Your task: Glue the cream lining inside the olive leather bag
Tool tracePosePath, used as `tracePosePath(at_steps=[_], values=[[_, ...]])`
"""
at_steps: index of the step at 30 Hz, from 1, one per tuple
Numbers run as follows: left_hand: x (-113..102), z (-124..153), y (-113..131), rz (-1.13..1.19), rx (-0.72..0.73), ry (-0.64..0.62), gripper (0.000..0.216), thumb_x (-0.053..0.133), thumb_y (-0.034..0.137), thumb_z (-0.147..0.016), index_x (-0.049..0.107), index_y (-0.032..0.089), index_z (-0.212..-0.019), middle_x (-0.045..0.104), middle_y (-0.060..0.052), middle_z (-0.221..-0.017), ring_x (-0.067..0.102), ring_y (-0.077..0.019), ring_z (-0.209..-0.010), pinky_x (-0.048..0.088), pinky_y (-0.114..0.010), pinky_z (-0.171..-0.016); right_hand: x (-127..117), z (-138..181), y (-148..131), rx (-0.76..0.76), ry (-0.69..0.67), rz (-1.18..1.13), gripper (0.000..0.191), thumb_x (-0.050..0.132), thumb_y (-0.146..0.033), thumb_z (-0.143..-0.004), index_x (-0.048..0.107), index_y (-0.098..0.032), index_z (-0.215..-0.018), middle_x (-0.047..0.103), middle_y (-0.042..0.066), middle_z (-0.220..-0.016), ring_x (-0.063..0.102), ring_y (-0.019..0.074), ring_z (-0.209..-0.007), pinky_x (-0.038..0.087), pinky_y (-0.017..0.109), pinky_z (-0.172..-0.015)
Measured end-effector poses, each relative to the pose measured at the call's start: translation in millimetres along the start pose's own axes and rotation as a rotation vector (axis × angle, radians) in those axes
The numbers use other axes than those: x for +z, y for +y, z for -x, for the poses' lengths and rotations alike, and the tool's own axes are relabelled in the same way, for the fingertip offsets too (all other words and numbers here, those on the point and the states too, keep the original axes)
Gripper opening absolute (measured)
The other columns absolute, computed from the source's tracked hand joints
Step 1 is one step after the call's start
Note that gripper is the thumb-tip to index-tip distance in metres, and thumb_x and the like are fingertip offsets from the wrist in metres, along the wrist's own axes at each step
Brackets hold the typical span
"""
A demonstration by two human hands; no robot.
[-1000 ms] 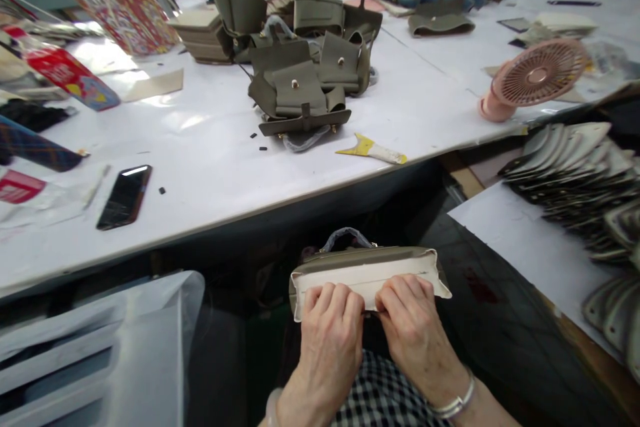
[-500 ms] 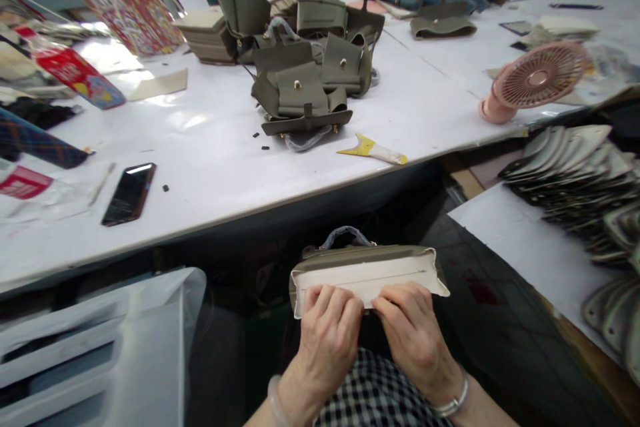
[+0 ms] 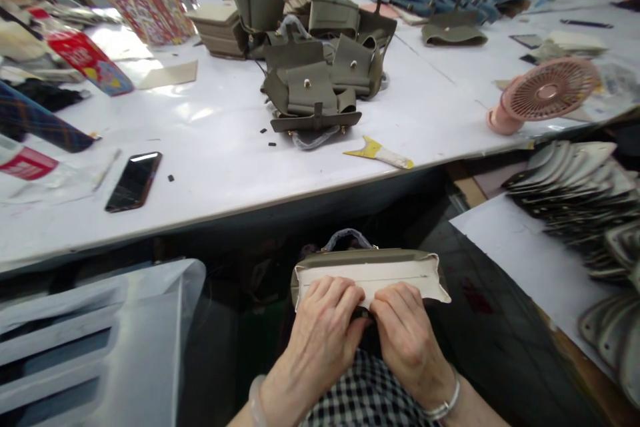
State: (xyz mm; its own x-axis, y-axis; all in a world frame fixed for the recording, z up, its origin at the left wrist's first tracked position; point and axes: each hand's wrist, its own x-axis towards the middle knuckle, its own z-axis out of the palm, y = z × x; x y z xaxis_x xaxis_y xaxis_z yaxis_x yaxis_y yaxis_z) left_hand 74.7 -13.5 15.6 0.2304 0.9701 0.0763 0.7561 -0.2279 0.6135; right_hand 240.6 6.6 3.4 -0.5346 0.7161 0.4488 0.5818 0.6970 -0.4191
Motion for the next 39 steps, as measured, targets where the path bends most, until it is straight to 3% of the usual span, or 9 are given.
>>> tracePosePath(at_steps=[5, 14, 21, 24, 29, 32, 36, 39], values=[[0.6, -3.2, -1.4, -0.057, -0.001, -0.037, 0.020, 0.061, 0.008, -0.084, 0.051, 0.022, -0.094, 0.059, 0.001, -0.098, 0.050, -0.0208, -0.089, 0.042, -0.038, -0.081, -2.5, -5.7, 1.5, 0.010, -0.092, -0.016, 0.029, 0.033, 0.000, -0.095, 0.051, -0.014, -0.077, 0.047, 0.005, -0.076, 0.040, 0.0186, -0.077, 0.037, 0.036, -0.072], [-1.4, -4.7, -0.1, -0.065, -0.013, -0.035, 0.018, 0.056, 0.005, -0.085, 0.052, 0.022, -0.090, 0.059, 0.001, -0.093, 0.050, -0.0197, -0.084, 0.042, -0.036, -0.076, -10.6, -7.5, 5.8, -0.071, -0.253, -0.023, 0.029, 0.031, 0.000, -0.095, 0.052, -0.014, -0.081, 0.049, 0.006, -0.081, 0.040, 0.0205, -0.080, 0.037, 0.038, -0.077], [-29.8, -10.9, -5.5, 0.175, -0.026, -0.136, 0.029, 0.053, 0.003, -0.079, 0.053, 0.021, -0.101, 0.064, -0.001, -0.099, 0.058, -0.0182, -0.096, 0.046, -0.033, -0.088, -6.6, -6.9, 0.3, 0.163, -0.140, -0.157, 0.015, 0.050, -0.004, -0.091, 0.053, -0.018, -0.094, 0.053, 0.004, -0.090, 0.047, 0.0215, -0.087, 0.037, 0.037, -0.078], [-41.9, -21.6, -11.0, 0.209, -0.024, -0.161, 0.030, 0.047, 0.002, -0.082, 0.054, 0.022, -0.104, 0.066, 0.001, -0.096, 0.061, -0.0149, -0.088, 0.047, -0.028, -0.081, -1.5, -4.4, -7.8, 0.169, -0.061, -0.113, 0.018, 0.053, -0.005, -0.090, 0.055, -0.018, -0.101, 0.055, 0.006, -0.097, 0.048, 0.0233, -0.093, 0.036, 0.039, -0.083], [-43.2, -36.1, -9.4, 0.007, 0.036, -0.153, 0.026, 0.052, 0.004, -0.079, 0.058, 0.023, -0.096, 0.064, 0.001, -0.097, 0.062, -0.0151, -0.081, 0.046, -0.027, -0.068, 2.5, -8.4, -16.8, 0.176, 0.005, -0.042, 0.013, 0.052, -0.007, -0.091, 0.057, -0.019, -0.088, 0.057, 0.003, -0.086, 0.050, 0.0216, -0.086, 0.033, 0.040, -0.081], [-46.0, -39.6, -0.7, -0.150, 0.093, -0.196, 0.014, 0.055, 0.008, -0.082, 0.057, 0.021, -0.085, 0.063, 0.001, -0.087, 0.060, -0.0160, -0.071, 0.044, -0.029, -0.061, 0.4, -16.0, -18.1, 0.209, -0.028, 0.006, 0.013, 0.055, -0.007, -0.088, 0.056, -0.019, -0.082, 0.057, 0.003, -0.080, 0.049, 0.0225, -0.084, 0.030, 0.040, -0.079], [-54.5, -49.2, 1.8, -0.364, 0.199, -0.117, 0.014, 0.070, 0.019, -0.078, 0.056, 0.019, -0.078, 0.063, -0.004, -0.087, 0.058, -0.0237, -0.088, 0.046, -0.038, -0.075, -1.7, -24.8, -17.4, 0.238, -0.160, 0.070, 0.017, 0.060, -0.003, -0.080, 0.056, -0.018, -0.076, 0.058, 0.004, -0.078, 0.048, 0.0241, -0.083, 0.028, 0.039, -0.075], [-55.2, -59.0, -9.0, -0.340, 0.198, -0.112, 0.025, 0.078, 0.026, -0.071, 0.058, 0.020, -0.085, 0.063, -0.003, -0.094, 0.057, -0.0237, -0.093, 0.047, -0.040, -0.083, -1.7, -28.1, -17.8, 0.218, -0.204, 0.112, 0.019, 0.059, 0.000, -0.079, 0.055, -0.018, -0.072, 0.057, 0.004, -0.076, 0.047, 0.0240, -0.080, 0.026, 0.038, -0.073]])
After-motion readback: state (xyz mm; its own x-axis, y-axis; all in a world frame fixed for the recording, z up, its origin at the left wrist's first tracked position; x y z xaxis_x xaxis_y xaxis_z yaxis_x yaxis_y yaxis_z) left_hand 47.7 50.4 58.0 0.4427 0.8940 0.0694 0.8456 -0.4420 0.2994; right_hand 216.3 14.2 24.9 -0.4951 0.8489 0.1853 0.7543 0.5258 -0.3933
